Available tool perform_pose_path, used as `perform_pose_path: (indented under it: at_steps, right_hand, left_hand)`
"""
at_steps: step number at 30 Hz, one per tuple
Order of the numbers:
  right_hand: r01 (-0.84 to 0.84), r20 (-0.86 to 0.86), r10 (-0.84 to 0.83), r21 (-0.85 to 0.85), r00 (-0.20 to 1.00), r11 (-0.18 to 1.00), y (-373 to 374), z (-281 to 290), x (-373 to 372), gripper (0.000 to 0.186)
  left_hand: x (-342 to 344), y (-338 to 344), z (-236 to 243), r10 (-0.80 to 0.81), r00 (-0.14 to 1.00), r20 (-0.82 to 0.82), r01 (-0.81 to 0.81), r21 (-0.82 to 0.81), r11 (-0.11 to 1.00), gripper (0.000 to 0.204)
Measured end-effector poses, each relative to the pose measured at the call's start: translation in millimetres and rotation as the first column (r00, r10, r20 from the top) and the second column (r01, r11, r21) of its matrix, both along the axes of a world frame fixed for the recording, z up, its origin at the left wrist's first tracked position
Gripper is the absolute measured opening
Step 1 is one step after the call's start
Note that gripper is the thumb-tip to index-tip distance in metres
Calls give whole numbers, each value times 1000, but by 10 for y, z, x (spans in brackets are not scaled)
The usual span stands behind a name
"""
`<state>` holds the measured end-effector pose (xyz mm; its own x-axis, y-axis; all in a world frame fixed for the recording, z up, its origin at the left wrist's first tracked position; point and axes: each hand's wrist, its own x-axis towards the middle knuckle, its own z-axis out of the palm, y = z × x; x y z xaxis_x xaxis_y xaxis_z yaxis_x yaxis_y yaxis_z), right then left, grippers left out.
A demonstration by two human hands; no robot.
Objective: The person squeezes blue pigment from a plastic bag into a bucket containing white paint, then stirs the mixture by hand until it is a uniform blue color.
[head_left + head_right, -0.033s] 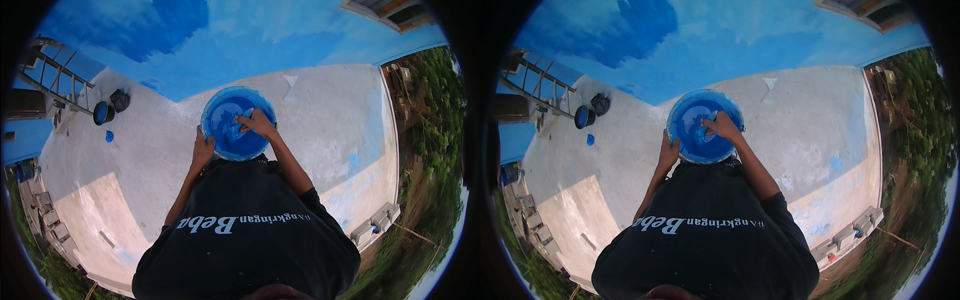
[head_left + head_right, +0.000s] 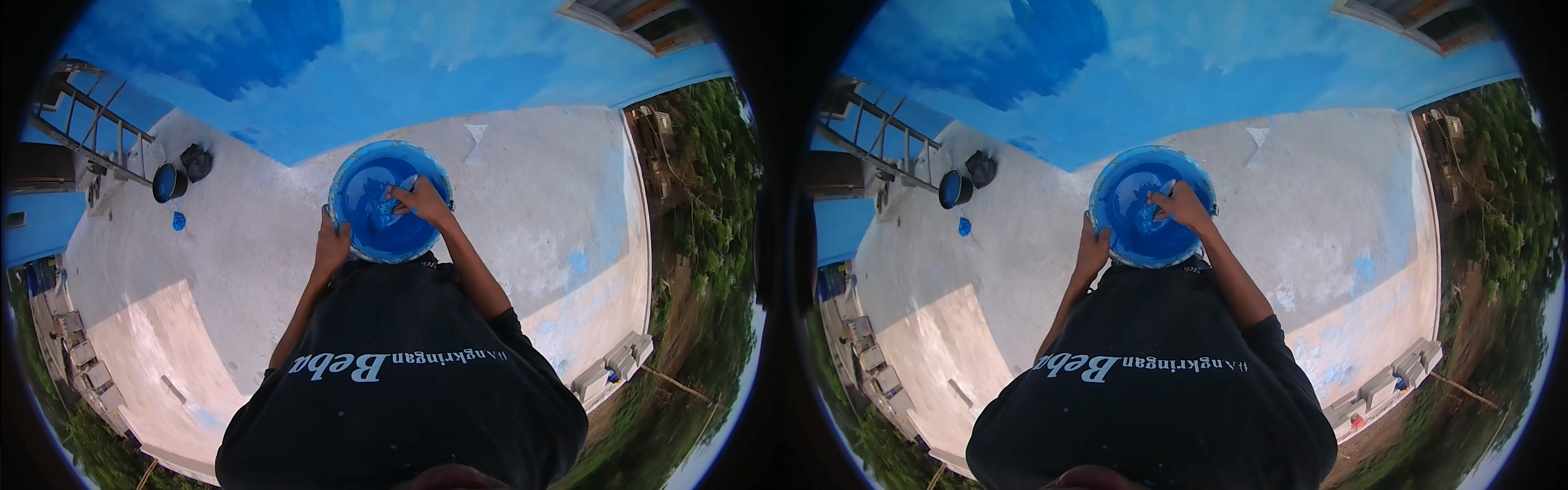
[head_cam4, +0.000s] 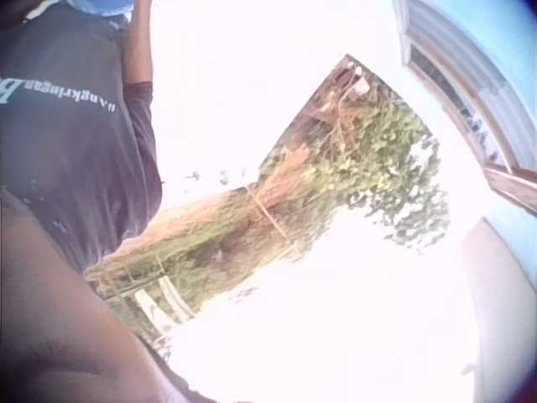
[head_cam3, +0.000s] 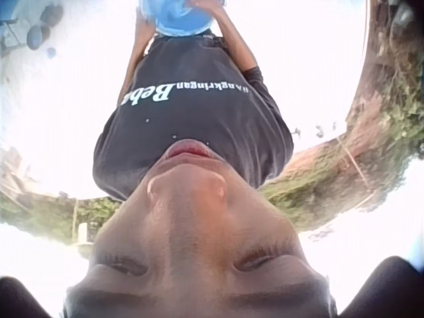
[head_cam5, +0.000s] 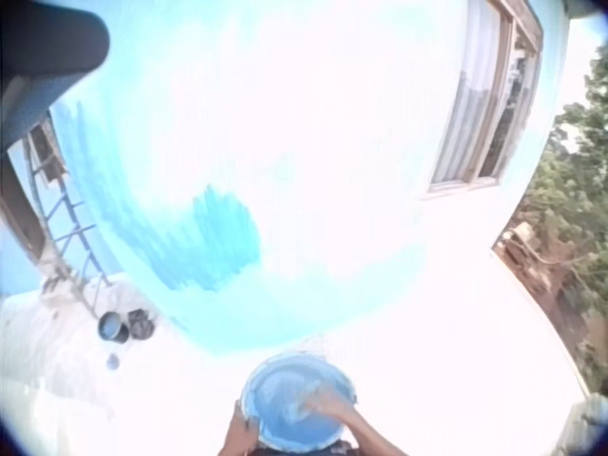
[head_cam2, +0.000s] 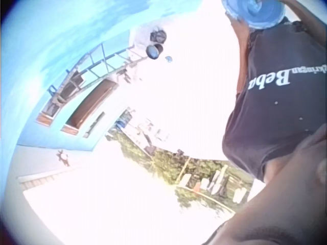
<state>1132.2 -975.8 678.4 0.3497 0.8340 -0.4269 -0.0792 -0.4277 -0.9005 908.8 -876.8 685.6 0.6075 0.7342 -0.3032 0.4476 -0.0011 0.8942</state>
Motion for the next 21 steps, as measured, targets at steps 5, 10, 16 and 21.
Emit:
perform_pose_path:
  at_steps: [5, 10, 16, 21]
  right_hand:
    - [-119, 190, 162, -220, 968, 968, -42, -9, 47, 30]
    - [-102, 504, 249, -300, 827, 949, -36, -191, 13, 34]
    - [-97, 622, 202, -199, 757, 975, 214, 495, -87, 31]
    - [-203, 784, 396, -340, 479, 918, 239, 267, -323, 30]
  left_hand:
    - [3, -7, 55, 17, 997, -74, -16, 18, 1000, 65]
    - [-10, -25, -63, 8, 997, -81, -4, 49, 999, 61]
    - [51, 11, -47, 43, 999, -26, -42, 42, 998, 57]
    - [133, 24, 101, 72, 994, -87, -73, -17, 997, 55]
